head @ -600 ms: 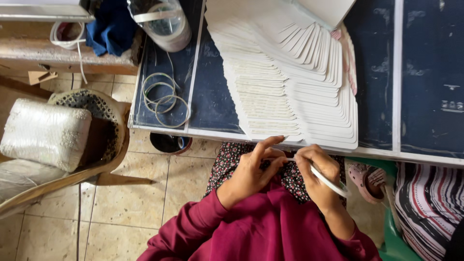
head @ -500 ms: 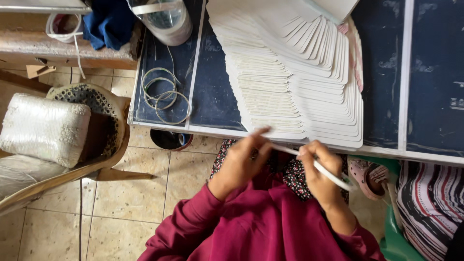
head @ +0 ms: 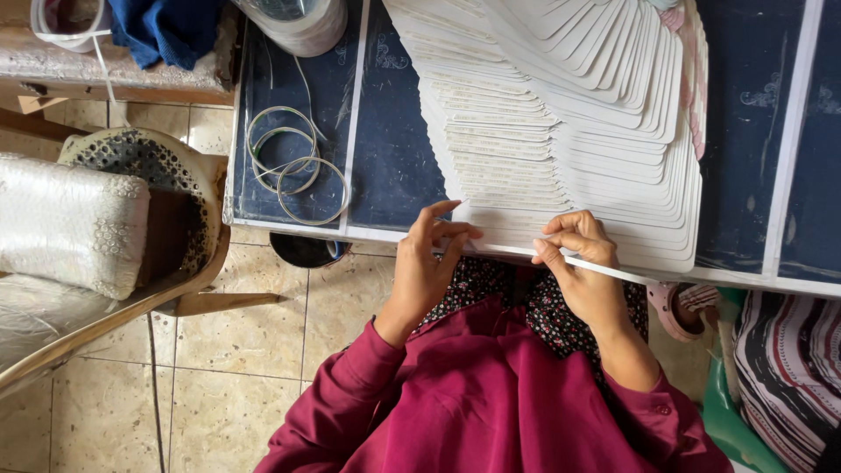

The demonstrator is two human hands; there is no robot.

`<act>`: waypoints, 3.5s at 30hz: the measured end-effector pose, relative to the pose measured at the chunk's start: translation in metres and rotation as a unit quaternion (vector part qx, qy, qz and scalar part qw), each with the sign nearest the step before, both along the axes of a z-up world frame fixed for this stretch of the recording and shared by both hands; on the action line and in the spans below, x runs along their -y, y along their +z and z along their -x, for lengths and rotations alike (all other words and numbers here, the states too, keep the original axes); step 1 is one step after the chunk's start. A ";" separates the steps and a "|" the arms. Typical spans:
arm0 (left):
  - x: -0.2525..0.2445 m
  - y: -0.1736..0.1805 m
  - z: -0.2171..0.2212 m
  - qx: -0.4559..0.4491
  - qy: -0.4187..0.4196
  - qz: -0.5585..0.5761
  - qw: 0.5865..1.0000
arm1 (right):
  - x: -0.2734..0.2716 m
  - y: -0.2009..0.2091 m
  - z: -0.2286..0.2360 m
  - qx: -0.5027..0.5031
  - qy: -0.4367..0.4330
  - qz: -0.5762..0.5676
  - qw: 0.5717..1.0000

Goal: The person applies a white adhesive strip along the edge of stacked white paper sheets on a table. They repeatedly press the strip onto each sheet's edge and smooth it down with their fingers. The process is continuous and repetitive throughout the clip.

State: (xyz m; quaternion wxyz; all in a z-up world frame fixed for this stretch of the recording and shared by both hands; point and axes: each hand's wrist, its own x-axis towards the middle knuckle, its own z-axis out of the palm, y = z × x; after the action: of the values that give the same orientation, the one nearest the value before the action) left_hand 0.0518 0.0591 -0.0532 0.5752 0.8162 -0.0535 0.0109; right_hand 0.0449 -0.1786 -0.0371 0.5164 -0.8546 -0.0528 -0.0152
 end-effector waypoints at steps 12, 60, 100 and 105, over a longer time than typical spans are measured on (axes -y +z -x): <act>0.005 -0.010 -0.001 0.006 0.021 -0.010 1.000 | -0.002 0.002 -0.006 -0.002 0.010 0.067 0.998; 0.072 -0.004 0.022 0.253 -0.142 -0.166 0.942 | 0.069 0.007 -0.001 0.175 0.032 0.252 0.951; 0.008 0.007 0.000 0.003 -0.008 -0.124 0.992 | -0.010 -0.019 -0.002 0.037 0.004 0.261 0.965; 0.008 0.007 -0.002 -0.008 -0.004 -0.106 0.994 | 0.058 -0.024 0.006 0.026 -0.075 0.139 0.987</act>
State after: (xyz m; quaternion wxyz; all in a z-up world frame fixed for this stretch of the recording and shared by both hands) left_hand 0.0543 0.0514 -0.0465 0.4863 0.8722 -0.0531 -0.0042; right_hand 0.0388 -0.2370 -0.0616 0.3886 -0.9188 -0.0039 -0.0687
